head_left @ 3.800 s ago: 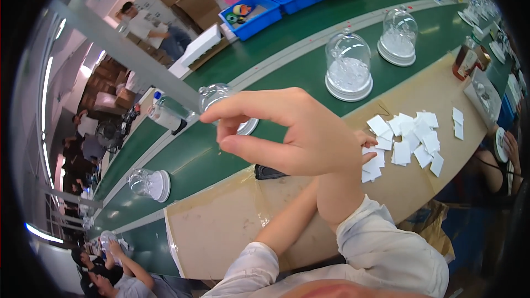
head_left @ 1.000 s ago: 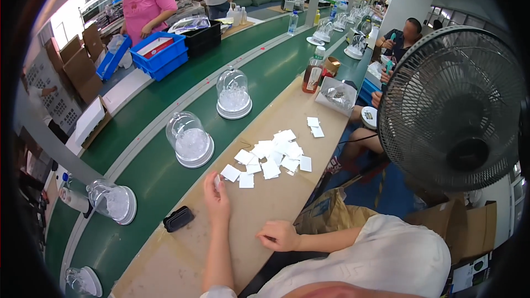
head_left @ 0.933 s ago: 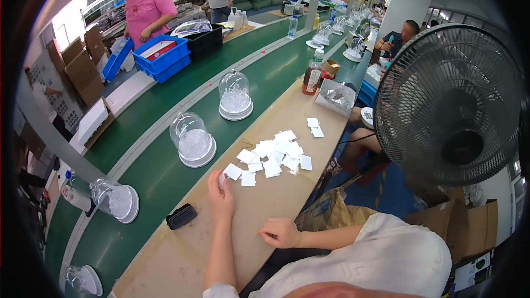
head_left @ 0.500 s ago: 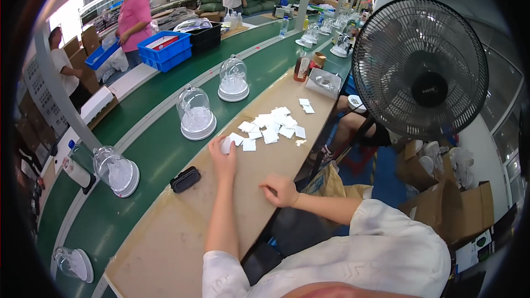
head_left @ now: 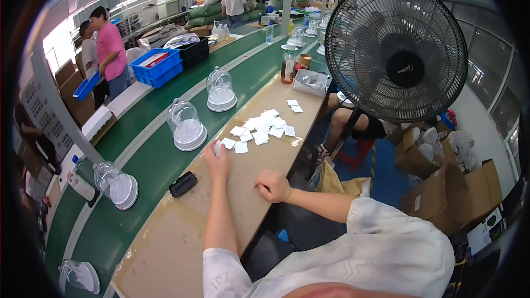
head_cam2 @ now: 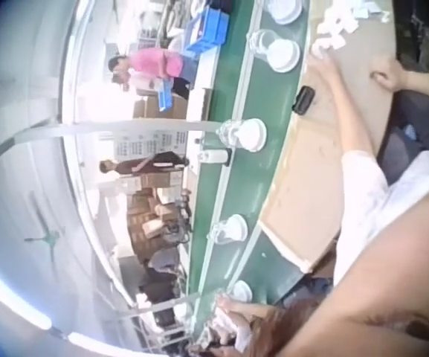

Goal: Assembling battery-powered decorative lights and checking the battery compartments on an assembly line.

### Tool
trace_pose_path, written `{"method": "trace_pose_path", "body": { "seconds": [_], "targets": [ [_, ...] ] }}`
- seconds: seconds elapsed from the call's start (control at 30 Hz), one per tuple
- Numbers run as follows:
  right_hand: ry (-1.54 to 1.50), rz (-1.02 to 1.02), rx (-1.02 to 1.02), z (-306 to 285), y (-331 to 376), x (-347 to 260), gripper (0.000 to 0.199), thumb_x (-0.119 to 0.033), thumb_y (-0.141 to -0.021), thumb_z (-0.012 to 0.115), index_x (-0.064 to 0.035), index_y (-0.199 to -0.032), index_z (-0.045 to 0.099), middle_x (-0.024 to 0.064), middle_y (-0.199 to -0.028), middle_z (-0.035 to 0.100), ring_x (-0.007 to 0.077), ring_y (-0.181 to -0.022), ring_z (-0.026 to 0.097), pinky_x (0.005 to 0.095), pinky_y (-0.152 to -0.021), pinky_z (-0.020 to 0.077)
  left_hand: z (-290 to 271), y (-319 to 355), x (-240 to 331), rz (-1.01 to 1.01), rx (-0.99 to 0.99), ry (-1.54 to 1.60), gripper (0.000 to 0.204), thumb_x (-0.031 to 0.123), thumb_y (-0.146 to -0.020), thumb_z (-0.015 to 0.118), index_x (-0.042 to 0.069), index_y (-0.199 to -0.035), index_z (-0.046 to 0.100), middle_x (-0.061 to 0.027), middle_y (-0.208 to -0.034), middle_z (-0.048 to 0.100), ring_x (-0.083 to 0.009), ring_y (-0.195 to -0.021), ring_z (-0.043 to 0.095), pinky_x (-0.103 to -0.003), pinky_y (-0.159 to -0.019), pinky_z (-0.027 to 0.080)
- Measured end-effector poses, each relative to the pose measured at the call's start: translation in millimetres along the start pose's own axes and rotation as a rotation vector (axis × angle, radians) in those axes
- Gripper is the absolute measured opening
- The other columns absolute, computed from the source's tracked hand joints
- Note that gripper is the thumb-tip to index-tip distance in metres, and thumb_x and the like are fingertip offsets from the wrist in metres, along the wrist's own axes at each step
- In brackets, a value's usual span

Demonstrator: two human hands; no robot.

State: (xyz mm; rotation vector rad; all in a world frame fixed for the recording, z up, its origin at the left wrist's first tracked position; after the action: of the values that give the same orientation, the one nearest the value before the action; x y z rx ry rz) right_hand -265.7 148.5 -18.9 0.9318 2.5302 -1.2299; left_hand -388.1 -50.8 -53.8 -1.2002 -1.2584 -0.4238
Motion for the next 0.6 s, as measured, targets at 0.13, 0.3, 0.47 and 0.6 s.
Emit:
{"method": "trace_pose_path", "body": {
  "seconds": [0.13, 0.3, 0.47, 0.6],
  "targets": [
    [-0.003, 0.021, 0.036, 1, -1, -1, 0.008, -0.007, -0.076, 0.055, -0.0072, -0.076, 0.063, 0.0089, -0.068, 0.058, 0.0278, -0.065, 0.057, 0.039, -0.057, 0.0474, -1, -5, -18, -0.051, 0.003, 0.159, 0.035, 0.021, -0.091, 0.063, 0.0, -0.118, 0.056, -0.0161, -0.116, 0.052, -0.0269, -0.108, 0.053, -0.037, -0.093, 0.044],
    [-0.032, 0.056, 0.083, 0, 2, 7, 0.008, -0.008, -0.076, 0.056, -0.007, -0.076, 0.064, 0.0096, -0.068, 0.059, 0.0285, -0.065, 0.058, 0.04, -0.057, 0.0476, 6, -4, -15, -0.142, -0.037, 0.271, 0.041, 0.018, -0.093, 0.061, 0.0, -0.125, 0.043, -0.0149, -0.108, 0.061, -0.0185, -0.097, 0.061, -0.03, -0.085, 0.048],
    [-0.068, 0.107, 0.125, 2, 5, 10, 0.009, -0.011, -0.078, 0.058, -0.008, -0.077, 0.066, 0.0101, -0.073, 0.063, 0.0292, -0.068, 0.061, 0.0401, -0.06, 0.0499, -4, -3, -11, -0.121, 0.06, 0.147, 0.046, 0.019, -0.09, 0.065, 0.002, -0.125, 0.04, -0.0174, -0.117, 0.054, -0.0223, -0.099, 0.06, -0.033, -0.085, 0.048],
    [-0.064, 0.14, 0.125, 3, 8, 15, 0.009, -0.014, -0.079, 0.059, -0.0091, -0.078, 0.067, 0.0095, -0.076, 0.064, 0.0291, -0.072, 0.063, 0.0403, -0.063, 0.051, -3, -3, -11, -0.09, 0.09, -0.046, 0.052, 0.02, -0.089, 0.065, 0.001, -0.128, 0.037, -0.0188, -0.118, 0.052, -0.0249, -0.103, 0.059, -0.035, -0.087, 0.048]
  ]
}}
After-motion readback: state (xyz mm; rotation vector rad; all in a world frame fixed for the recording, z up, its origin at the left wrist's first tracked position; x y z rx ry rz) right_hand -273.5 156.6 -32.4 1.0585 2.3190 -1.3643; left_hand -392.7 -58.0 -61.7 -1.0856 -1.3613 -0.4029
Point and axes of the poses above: each hand's wrist, its own y-axis away from the middle knuckle, its own z-axis out of the palm, x = y × z, the point moved 5 cm from there along -y, towards the middle knuckle
